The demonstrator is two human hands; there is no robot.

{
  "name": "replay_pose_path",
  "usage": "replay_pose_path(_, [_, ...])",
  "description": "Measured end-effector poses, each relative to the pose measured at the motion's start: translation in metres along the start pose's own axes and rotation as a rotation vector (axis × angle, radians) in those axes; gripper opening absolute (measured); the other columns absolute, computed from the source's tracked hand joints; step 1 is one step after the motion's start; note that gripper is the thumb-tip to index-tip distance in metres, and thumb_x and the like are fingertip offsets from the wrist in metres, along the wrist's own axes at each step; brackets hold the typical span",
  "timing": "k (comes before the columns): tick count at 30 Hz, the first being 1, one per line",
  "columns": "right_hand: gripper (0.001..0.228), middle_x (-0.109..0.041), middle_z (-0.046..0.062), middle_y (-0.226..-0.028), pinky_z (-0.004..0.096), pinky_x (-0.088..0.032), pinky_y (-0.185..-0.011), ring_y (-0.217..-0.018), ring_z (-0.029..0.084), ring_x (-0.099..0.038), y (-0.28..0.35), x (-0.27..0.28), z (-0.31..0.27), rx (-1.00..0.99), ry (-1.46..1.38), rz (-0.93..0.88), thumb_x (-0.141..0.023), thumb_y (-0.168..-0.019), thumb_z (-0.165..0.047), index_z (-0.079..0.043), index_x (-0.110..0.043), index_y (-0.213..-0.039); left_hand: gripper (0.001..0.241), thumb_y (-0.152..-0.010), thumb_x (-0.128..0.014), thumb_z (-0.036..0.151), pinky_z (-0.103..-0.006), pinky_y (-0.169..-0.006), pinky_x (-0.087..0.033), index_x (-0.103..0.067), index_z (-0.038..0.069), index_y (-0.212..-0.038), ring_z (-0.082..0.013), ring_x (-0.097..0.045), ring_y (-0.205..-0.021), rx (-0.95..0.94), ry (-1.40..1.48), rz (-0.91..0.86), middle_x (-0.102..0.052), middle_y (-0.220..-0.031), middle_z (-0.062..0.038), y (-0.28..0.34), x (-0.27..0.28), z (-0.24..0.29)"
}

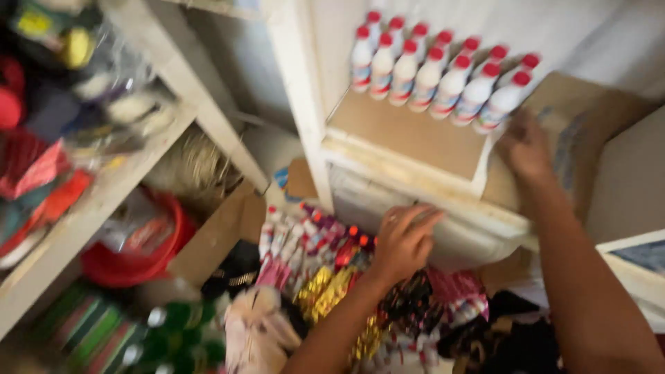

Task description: Organizing small bottles of Zonrox bleach on a shelf in a storage area.

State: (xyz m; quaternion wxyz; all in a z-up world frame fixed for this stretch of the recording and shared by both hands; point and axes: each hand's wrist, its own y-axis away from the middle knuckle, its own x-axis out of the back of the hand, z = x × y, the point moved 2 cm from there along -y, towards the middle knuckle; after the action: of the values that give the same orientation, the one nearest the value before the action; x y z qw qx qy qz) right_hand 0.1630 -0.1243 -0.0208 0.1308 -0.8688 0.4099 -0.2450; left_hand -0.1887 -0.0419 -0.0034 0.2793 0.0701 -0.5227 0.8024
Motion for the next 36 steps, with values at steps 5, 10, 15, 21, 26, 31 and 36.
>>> replay_pose_path(5, [0.076, -0.056, 0.030, -0.143, 0.038, -0.043, -0.070, -0.117, 0.040, -0.057, 0.060, -0.009, -0.066, 0.281, 0.441, 0.271, -0.054, -0.080, 0.022, 0.009, -0.047, -0.155, 0.051, -0.072, -0.064, -0.001, -0.0405, -0.087, -0.053, -0.072, 0.009, -0.122, -0.0322, -0.065, -0.102, 0.495, 0.023, -0.047, -0.066, -0.120, -0.014, 0.145, 0.053, -0.040])
replay_pose_path(10, [0.062, -0.046, 0.021, -0.144, 0.041, -0.047, -0.090, -0.112, 0.032, -0.052, 0.162, -0.120, -0.166, 0.219, 0.232, 0.138, -0.051, -0.088, 0.016, 0.002, -0.043, -0.147, 0.044, -0.076, -0.064, 0.007, -0.0475, -0.080, -0.051, -0.070, 0.012, -0.119, -0.0356, -0.061, -0.094, 1.020, -0.347, -0.230, -0.058, -0.130, -0.013, 0.308, 0.066, -0.119])
replay_pose_path(15, [0.052, -0.062, 0.015, -0.127, 0.038, -0.057, -0.079, -0.098, 0.028, -0.063, 0.239, -0.236, -0.091, 0.125, 0.165, -0.194, -0.062, -0.079, 0.008, -0.007, -0.063, -0.129, 0.052, -0.090, -0.068, 0.016, -0.0527, -0.104, -0.046, -0.060, 0.017, -0.142, -0.0363, -0.053, -0.126, 1.219, -0.298, -0.539, -0.048, -0.148, -0.015, 0.322, 0.049, -0.124])
replay_pose_path(21, [0.063, -0.054, 0.011, -0.151, 0.042, -0.045, -0.107, -0.132, 0.034, -0.054, 0.359, -0.282, 0.028, -0.068, 0.281, -0.763, -0.065, -0.084, -0.015, -0.016, -0.054, -0.146, 0.060, -0.077, -0.075, 0.036, -0.0578, -0.097, -0.045, -0.064, 0.015, -0.132, -0.0417, -0.049, -0.128, 0.963, -0.583, -0.532, -0.046, -0.151, -0.015, 0.369, 0.023, -0.182])
replay_pose_path(26, [0.069, -0.050, 0.016, -0.152, 0.045, -0.053, -0.092, -0.117, 0.040, -0.061, 0.400, -0.293, 0.080, -0.033, 0.448, -0.799, -0.074, -0.076, -0.014, -0.017, -0.057, -0.144, 0.075, -0.093, -0.060, 0.050, -0.0740, -0.107, -0.030, -0.034, 0.023, -0.157, -0.0421, -0.035, -0.145, 1.279, -0.534, -0.699, -0.030, -0.164, -0.018, 0.389, 0.007, -0.224])
replay_pose_path(31, [0.085, -0.029, 0.012, -0.166, 0.048, -0.045, -0.103, -0.142, 0.038, -0.041, 0.361, -0.325, 0.050, -0.073, 0.560, -0.909, -0.068, -0.079, -0.015, -0.024, -0.037, -0.157, 0.043, -0.086, -0.060, 0.043, -0.0648, -0.086, -0.045, -0.069, 0.021, -0.122, -0.0426, -0.064, -0.099, 1.110, -0.588, -0.685, -0.065, -0.120, -0.017, 0.386, 0.004, -0.224])
replay_pose_path(36, [0.085, -0.026, 0.010, -0.168, 0.056, -0.044, -0.098, -0.151, 0.034, -0.029, 0.366, -0.364, 0.056, -0.056, 0.662, -0.989, -0.070, -0.082, -0.028, -0.031, -0.033, -0.159, 0.044, -0.092, -0.050, 0.041, -0.0632, -0.091, -0.039, -0.078, 0.009, -0.084, -0.0437, -0.065, -0.085, 1.052, -0.473, -0.746, -0.074, -0.094, -0.016, 0.372, 0.009, -0.213])
